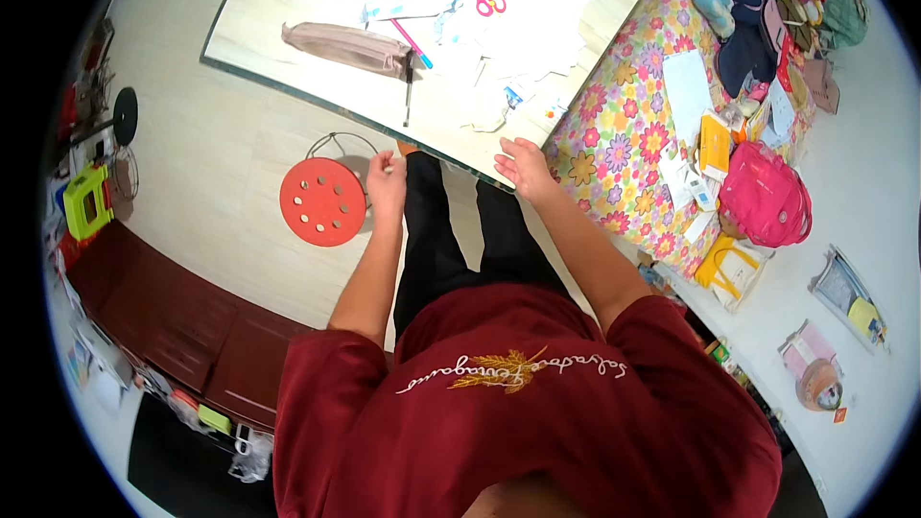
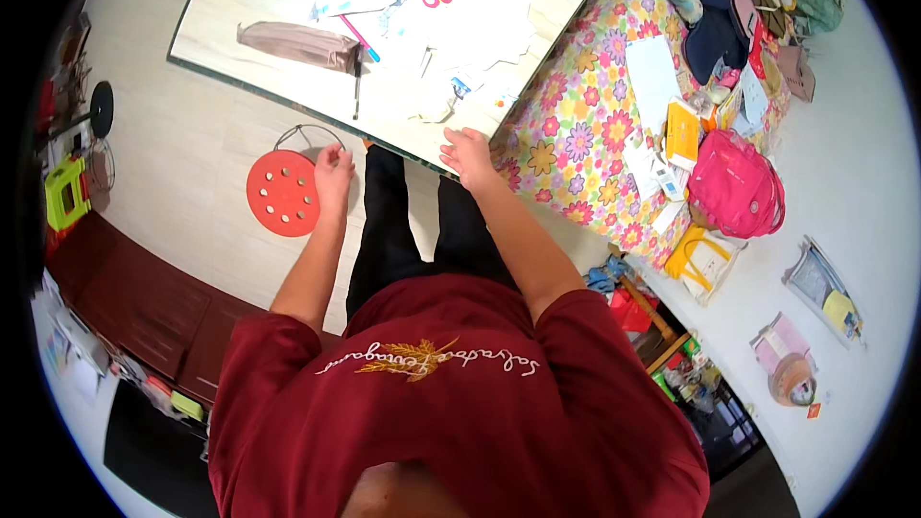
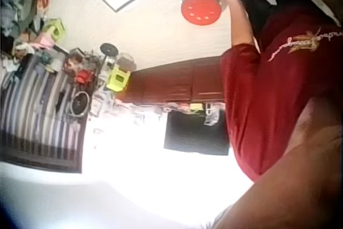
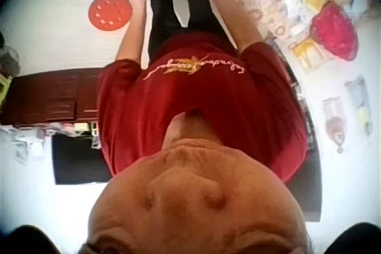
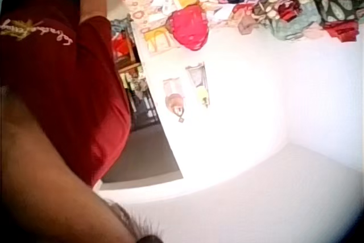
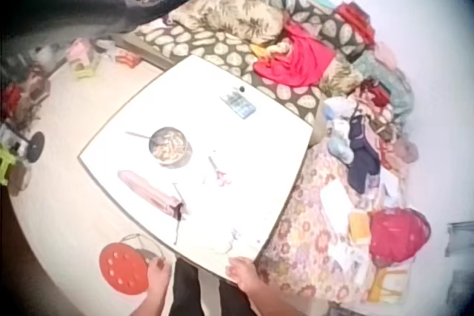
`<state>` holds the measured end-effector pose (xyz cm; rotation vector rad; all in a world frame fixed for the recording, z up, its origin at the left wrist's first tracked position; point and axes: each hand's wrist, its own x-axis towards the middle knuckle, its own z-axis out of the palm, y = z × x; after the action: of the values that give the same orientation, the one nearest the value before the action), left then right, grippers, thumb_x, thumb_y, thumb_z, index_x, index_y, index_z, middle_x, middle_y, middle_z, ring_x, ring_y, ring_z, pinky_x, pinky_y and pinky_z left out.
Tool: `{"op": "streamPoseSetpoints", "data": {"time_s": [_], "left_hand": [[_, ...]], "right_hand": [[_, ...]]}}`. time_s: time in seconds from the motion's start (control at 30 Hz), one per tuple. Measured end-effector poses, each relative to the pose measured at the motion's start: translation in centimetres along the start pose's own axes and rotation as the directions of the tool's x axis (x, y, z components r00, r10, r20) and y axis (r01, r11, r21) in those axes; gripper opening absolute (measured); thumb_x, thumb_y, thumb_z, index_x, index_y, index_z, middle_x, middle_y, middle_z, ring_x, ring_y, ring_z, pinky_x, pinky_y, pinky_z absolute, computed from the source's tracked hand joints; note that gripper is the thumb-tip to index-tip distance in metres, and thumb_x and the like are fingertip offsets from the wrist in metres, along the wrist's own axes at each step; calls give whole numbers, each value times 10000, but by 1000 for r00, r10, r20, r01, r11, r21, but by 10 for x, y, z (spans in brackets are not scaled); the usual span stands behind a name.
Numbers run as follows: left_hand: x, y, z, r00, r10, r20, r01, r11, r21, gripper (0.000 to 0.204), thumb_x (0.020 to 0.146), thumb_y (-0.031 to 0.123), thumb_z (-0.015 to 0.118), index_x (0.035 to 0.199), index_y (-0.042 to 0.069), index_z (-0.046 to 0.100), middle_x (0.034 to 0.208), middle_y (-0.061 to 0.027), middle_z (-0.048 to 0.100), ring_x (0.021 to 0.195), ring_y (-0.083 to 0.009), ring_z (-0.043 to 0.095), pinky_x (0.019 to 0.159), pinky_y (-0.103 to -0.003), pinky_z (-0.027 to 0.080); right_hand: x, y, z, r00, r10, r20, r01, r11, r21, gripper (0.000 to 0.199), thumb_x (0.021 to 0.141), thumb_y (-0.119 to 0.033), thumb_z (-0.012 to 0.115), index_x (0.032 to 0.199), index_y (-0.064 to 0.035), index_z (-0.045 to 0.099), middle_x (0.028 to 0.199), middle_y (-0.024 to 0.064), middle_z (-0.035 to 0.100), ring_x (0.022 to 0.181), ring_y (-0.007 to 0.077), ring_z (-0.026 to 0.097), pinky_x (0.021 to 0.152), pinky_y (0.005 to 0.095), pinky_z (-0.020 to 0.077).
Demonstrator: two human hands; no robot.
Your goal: The person sorts through various papers and cards on a table, discarding several scraps into a trash bin and placing the remaining documents into a pink backpack.
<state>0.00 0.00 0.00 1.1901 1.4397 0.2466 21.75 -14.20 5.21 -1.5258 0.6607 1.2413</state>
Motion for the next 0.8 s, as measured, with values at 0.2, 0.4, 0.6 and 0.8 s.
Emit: {"op": "streamPoseSetpoints", "data": {"time_s": [0.2,0.4,0.6,0.8], "left_hand": [[84,84,36,974,215,65,-219,844,490,309,714,221,707,933,45,579,754,-78,605,715,-230,590,665,-343,469],[102,96,43,989,101,112,-150,735,661,225,692,217,684,788,60,555,808,-92,602,754,-304,589,671,-410,469],[101,113,48,986,42,164,-141,740,658,182,679,213,599,711,37,570,715,-143,614,697,-342,592,654,-415,470],[86,90,46,946,-107,307,-17,927,374,206,690,172,631,719,-17,558,643,-123,597,597,-235,586,606,-324,474]], "right_hand": [[57,-17,66,899,-187,-396,154,981,-114,755,692,-165,746,1270,-12,284,1035,135,499,812,209,555,575,330,530],[72,-38,69,842,-229,-488,157,970,-184,694,711,-122,726,1247,-32,296,1100,129,502,848,199,555,595,307,548],[113,-50,71,723,-402,-562,245,910,-335,458,662,-149,739,1026,-21,491,956,143,589,786,243,604,617,346,522],[153,-47,64,697,-475,-536,234,858,-457,360,650,-230,732,874,3,572,875,157,610,789,310,595,729,370,457]]}}
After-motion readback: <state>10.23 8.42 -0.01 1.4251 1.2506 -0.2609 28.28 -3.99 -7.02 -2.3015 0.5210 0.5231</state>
